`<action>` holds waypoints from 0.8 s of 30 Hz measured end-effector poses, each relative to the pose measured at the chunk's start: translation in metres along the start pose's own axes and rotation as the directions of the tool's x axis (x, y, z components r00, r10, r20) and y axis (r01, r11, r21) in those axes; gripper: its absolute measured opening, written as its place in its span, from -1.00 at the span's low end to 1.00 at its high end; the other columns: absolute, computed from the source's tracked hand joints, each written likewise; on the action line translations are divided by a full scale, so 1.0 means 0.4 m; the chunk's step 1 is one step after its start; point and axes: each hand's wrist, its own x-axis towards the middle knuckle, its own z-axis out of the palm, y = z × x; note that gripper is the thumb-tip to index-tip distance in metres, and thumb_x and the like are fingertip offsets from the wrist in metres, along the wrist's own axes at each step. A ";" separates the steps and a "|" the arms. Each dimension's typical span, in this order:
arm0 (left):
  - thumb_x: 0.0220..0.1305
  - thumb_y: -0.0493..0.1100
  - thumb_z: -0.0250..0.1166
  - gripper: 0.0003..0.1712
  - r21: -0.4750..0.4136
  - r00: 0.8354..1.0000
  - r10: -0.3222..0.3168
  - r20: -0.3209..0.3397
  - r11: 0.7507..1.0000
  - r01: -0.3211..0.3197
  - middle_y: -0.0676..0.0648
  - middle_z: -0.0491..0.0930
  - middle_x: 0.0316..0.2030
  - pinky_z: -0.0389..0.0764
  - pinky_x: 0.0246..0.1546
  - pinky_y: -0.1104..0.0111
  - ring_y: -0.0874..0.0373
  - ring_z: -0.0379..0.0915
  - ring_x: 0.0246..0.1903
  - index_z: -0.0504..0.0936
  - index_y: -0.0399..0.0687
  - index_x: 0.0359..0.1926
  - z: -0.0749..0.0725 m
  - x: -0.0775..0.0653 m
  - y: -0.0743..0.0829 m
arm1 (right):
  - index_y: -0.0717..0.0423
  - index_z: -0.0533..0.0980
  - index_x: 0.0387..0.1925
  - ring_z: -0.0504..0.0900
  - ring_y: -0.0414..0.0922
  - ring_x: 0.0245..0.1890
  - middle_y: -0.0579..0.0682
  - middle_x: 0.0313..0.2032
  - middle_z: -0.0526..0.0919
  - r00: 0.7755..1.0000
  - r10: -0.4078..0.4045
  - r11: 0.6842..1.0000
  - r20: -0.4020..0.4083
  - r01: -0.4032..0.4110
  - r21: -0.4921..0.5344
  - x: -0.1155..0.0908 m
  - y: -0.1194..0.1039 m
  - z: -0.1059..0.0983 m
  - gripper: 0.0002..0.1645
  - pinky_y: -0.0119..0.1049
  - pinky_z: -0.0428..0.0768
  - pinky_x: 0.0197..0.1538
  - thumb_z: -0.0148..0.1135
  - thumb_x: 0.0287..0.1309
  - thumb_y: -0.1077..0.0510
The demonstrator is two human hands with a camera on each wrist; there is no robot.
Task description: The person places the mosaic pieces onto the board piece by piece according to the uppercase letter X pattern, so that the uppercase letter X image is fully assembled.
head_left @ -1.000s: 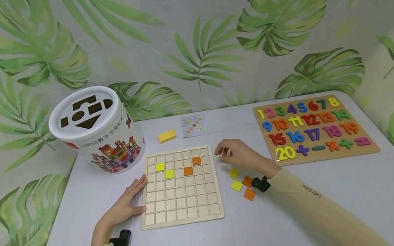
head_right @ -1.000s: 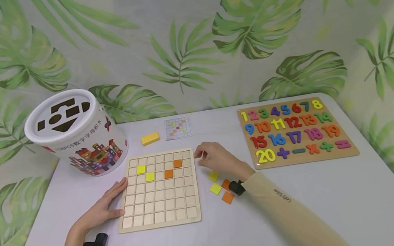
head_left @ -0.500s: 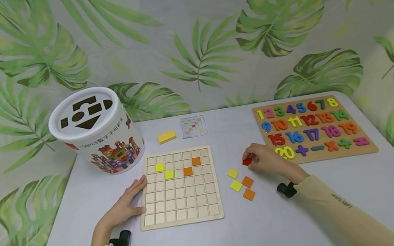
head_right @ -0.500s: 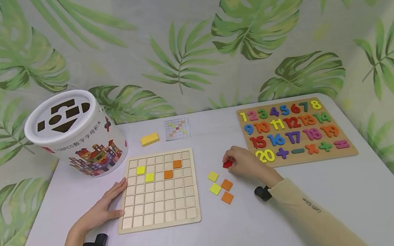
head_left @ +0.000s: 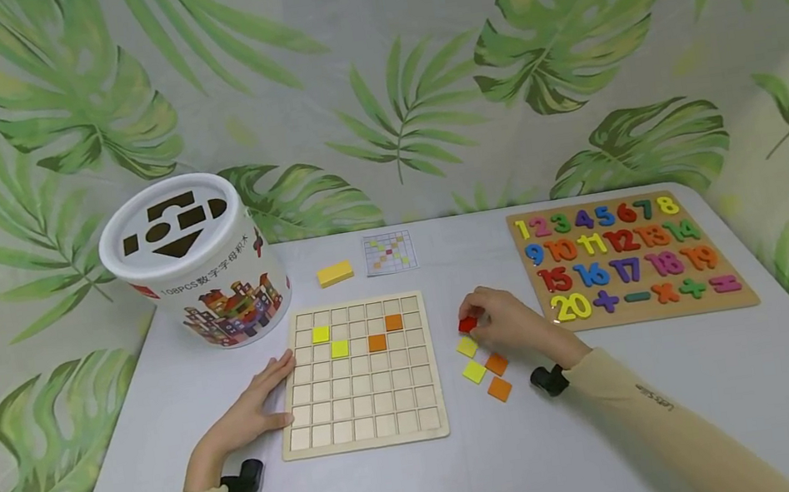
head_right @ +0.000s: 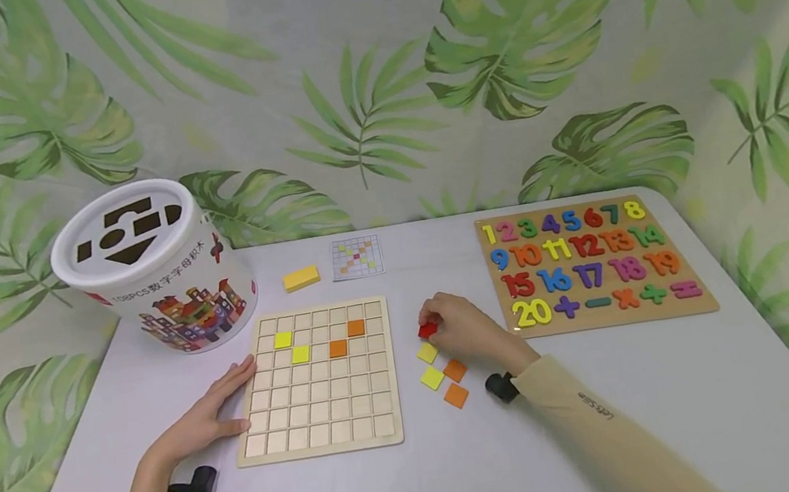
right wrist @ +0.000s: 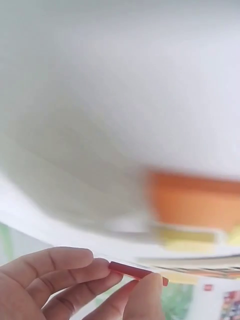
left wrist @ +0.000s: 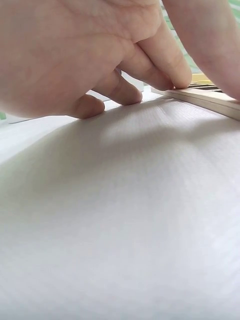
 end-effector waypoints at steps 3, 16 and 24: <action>0.00 -0.32 0.38 -0.04 -0.002 1.000 -0.006 0.002 1.000 0.006 -0.26 -0.09 0.46 -0.37 0.34 -0.17 -0.29 -0.40 0.41 0.12 -0.36 0.41 0.000 0.000 0.003 | 0.13 0.55 -0.23 0.47 -0.09 -0.25 -0.08 -0.29 0.52 0.999 -0.037 0.999 0.027 0.037 0.020 0.021 -0.044 0.022 -0.76 -0.35 0.55 -0.21 0.36 0.02 0.34; 0.01 -0.33 0.38 -0.04 0.000 1.000 -0.021 0.005 1.000 0.021 -0.24 -0.10 0.46 -0.37 0.33 -0.18 -0.28 -0.40 0.42 0.12 -0.33 0.42 -0.004 0.000 0.007 | 0.13 0.59 -0.22 0.46 -0.17 -0.29 -0.09 -0.28 0.54 0.953 -0.263 0.963 0.151 0.268 -0.013 0.138 -0.226 0.151 -0.79 -0.40 0.50 -0.20 0.32 0.05 0.33; 0.02 -0.34 0.37 -0.04 0.012 1.000 -0.025 0.004 1.000 0.025 -0.23 -0.10 0.47 -0.36 0.32 -0.20 -0.27 -0.41 0.42 0.11 -0.32 0.42 -0.001 0.000 0.002 | 0.08 0.59 -0.27 0.42 -0.21 -0.33 -0.14 -0.33 0.50 0.956 -0.210 0.962 0.203 0.239 -0.130 0.179 -0.269 0.206 -0.79 -0.48 0.44 -0.26 0.30 0.03 0.36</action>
